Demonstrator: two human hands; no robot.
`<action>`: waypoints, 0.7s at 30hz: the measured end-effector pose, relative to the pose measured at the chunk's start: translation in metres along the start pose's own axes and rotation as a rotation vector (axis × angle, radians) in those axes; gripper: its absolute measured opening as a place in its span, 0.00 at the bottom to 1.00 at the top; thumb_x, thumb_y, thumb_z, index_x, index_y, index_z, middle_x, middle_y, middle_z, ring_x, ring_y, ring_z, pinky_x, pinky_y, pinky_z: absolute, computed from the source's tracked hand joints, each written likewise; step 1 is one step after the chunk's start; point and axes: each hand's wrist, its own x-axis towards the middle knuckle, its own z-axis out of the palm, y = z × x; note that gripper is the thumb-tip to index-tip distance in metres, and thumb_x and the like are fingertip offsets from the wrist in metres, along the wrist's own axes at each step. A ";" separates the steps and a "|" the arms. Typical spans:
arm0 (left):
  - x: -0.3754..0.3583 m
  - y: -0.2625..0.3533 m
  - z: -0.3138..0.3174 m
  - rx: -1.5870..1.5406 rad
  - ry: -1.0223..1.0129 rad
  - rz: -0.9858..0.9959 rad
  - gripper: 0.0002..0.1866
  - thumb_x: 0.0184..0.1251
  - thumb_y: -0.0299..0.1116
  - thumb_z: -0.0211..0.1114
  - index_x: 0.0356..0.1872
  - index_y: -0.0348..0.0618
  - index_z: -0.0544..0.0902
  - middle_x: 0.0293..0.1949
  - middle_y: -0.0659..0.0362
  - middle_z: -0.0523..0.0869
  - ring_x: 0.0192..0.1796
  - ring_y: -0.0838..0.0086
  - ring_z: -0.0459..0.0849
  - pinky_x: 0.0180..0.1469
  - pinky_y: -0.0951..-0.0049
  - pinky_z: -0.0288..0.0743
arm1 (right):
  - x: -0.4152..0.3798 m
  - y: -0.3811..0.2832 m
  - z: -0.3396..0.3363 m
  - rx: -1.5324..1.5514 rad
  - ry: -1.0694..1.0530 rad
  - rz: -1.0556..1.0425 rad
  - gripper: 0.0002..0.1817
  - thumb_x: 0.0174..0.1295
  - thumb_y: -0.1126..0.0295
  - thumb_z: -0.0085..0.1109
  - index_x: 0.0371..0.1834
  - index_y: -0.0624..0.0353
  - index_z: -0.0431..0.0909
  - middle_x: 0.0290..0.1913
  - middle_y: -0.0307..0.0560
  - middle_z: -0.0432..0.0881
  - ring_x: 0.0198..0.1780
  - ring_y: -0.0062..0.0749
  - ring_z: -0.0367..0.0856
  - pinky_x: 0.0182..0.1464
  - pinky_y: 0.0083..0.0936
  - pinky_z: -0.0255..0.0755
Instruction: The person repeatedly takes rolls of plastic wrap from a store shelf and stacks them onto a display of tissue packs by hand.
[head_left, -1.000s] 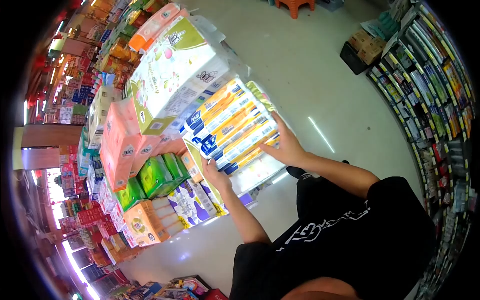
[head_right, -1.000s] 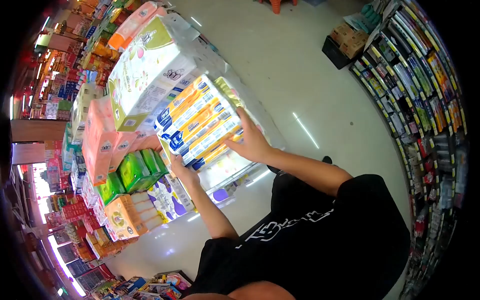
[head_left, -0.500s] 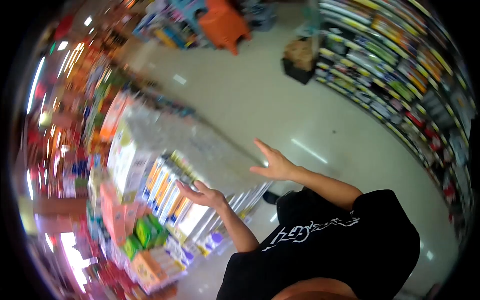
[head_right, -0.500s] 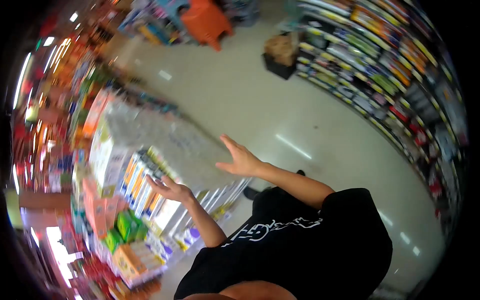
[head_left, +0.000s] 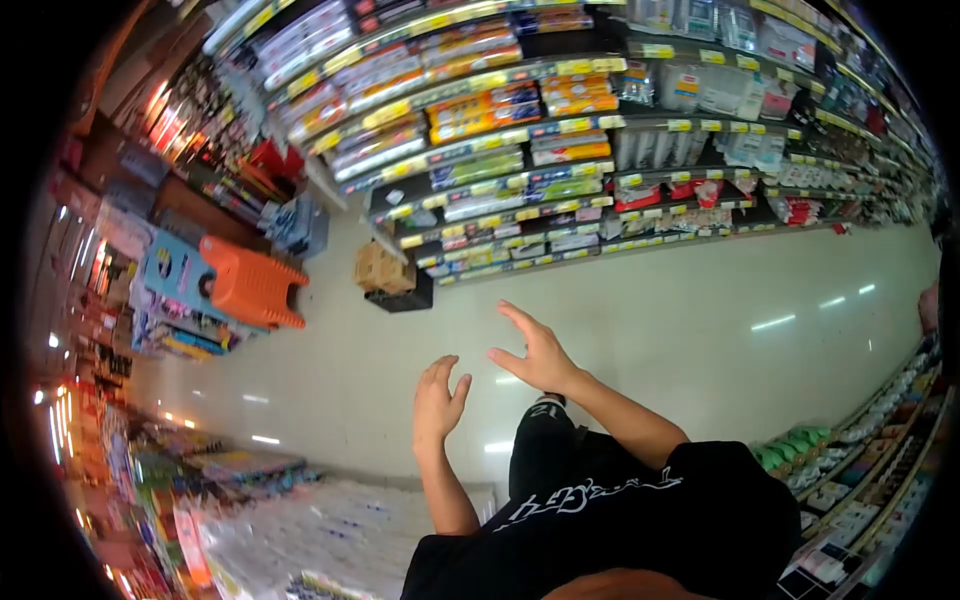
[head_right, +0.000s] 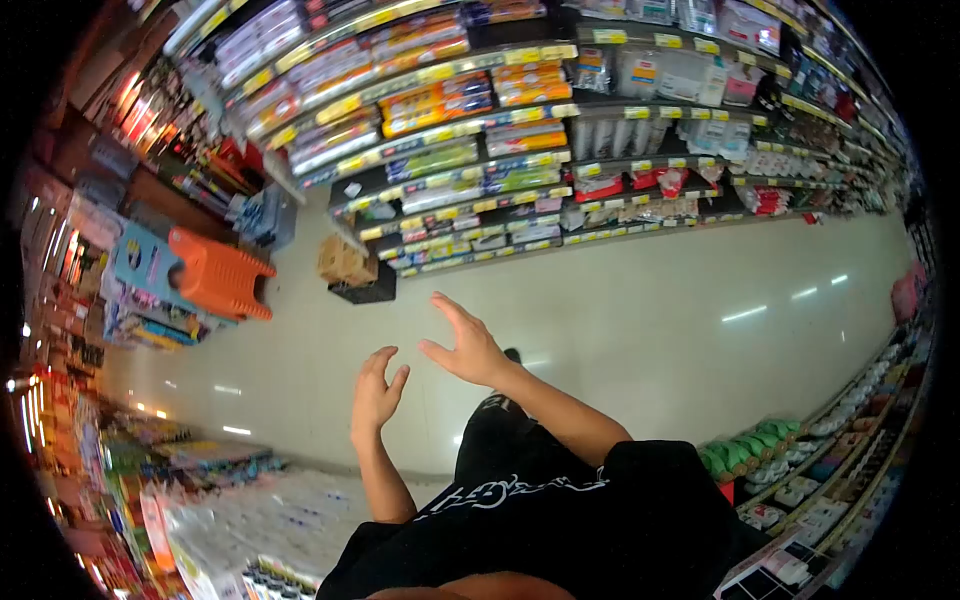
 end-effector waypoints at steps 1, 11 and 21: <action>0.018 0.004 0.006 0.004 -0.033 0.019 0.21 0.65 0.36 0.65 0.56 0.38 0.78 0.57 0.46 0.80 0.60 0.51 0.77 0.63 0.57 0.70 | 0.011 0.007 -0.014 -0.030 0.053 0.015 0.39 0.58 0.61 0.68 0.69 0.68 0.62 0.71 0.65 0.64 0.72 0.54 0.64 0.71 0.38 0.61; 0.237 0.033 0.070 -0.103 -0.038 0.183 0.23 0.65 0.36 0.65 0.58 0.38 0.76 0.59 0.45 0.78 0.62 0.49 0.75 0.65 0.58 0.68 | 0.164 0.056 -0.155 -0.279 0.335 -0.009 0.35 0.57 0.66 0.68 0.66 0.66 0.64 0.68 0.65 0.68 0.70 0.54 0.67 0.69 0.38 0.63; 0.461 0.163 0.057 -0.230 0.016 0.628 0.24 0.63 0.32 0.65 0.59 0.35 0.75 0.59 0.43 0.77 0.61 0.48 0.74 0.64 0.58 0.68 | 0.318 0.049 -0.309 -0.562 0.580 -0.170 0.36 0.57 0.67 0.68 0.67 0.69 0.63 0.68 0.64 0.67 0.70 0.53 0.66 0.71 0.37 0.59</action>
